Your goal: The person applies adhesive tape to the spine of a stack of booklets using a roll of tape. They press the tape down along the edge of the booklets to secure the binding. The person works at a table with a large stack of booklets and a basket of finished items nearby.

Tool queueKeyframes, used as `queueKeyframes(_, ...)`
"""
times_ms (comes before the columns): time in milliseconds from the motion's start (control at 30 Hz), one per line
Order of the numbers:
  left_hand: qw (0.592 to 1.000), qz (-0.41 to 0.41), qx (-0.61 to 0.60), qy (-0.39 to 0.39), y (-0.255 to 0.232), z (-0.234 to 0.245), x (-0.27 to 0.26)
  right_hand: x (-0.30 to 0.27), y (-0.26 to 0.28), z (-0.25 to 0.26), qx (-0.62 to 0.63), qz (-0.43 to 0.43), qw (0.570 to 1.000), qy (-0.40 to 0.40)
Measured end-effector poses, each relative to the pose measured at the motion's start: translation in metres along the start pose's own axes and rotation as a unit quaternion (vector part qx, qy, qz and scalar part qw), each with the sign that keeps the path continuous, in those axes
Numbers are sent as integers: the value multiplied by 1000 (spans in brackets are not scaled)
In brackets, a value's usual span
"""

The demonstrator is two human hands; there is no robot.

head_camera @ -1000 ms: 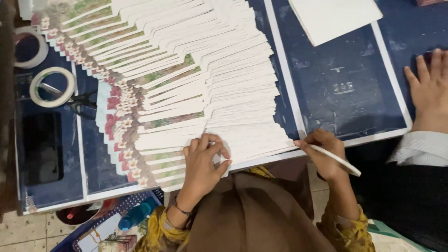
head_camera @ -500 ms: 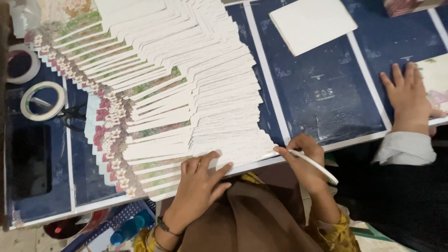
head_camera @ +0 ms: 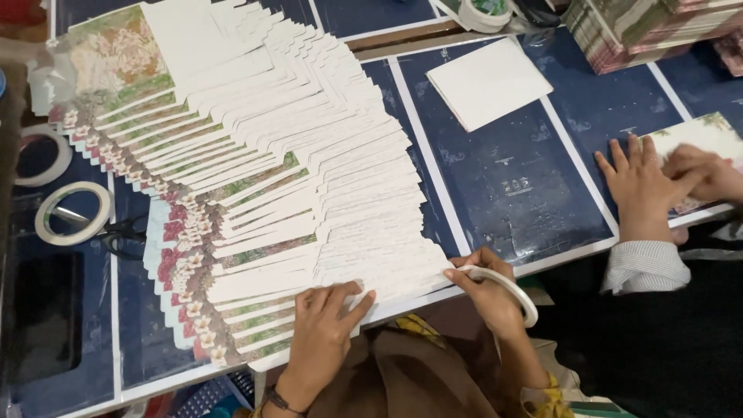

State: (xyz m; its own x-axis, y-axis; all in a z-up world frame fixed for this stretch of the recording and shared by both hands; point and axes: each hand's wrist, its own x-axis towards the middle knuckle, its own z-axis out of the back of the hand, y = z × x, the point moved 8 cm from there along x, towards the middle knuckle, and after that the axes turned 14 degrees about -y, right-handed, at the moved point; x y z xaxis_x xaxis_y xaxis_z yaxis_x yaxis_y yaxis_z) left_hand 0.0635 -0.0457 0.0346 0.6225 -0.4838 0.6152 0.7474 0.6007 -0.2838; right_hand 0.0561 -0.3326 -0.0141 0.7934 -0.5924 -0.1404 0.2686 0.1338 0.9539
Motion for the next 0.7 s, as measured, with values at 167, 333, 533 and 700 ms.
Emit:
queueKeyframes(167, 1000, 17, -12, 12, 16, 2, 1, -10, 18, -5, 45, 32, 998, 23)
queueKeyframes(333, 998, -2, 16, 64, -5, -19, 9, -9, 14, 13, 0, 166, 986, -10)
queueKeyframes(533, 991, 2, -54, 123, -47, -68, 51, -15, 25, 17, -153, 215, 964, -28)
queueKeyframes(700, 988, 3, -109, 108, -56, -107, 76, -19, 28, 15, -160, 205, 963, -65)
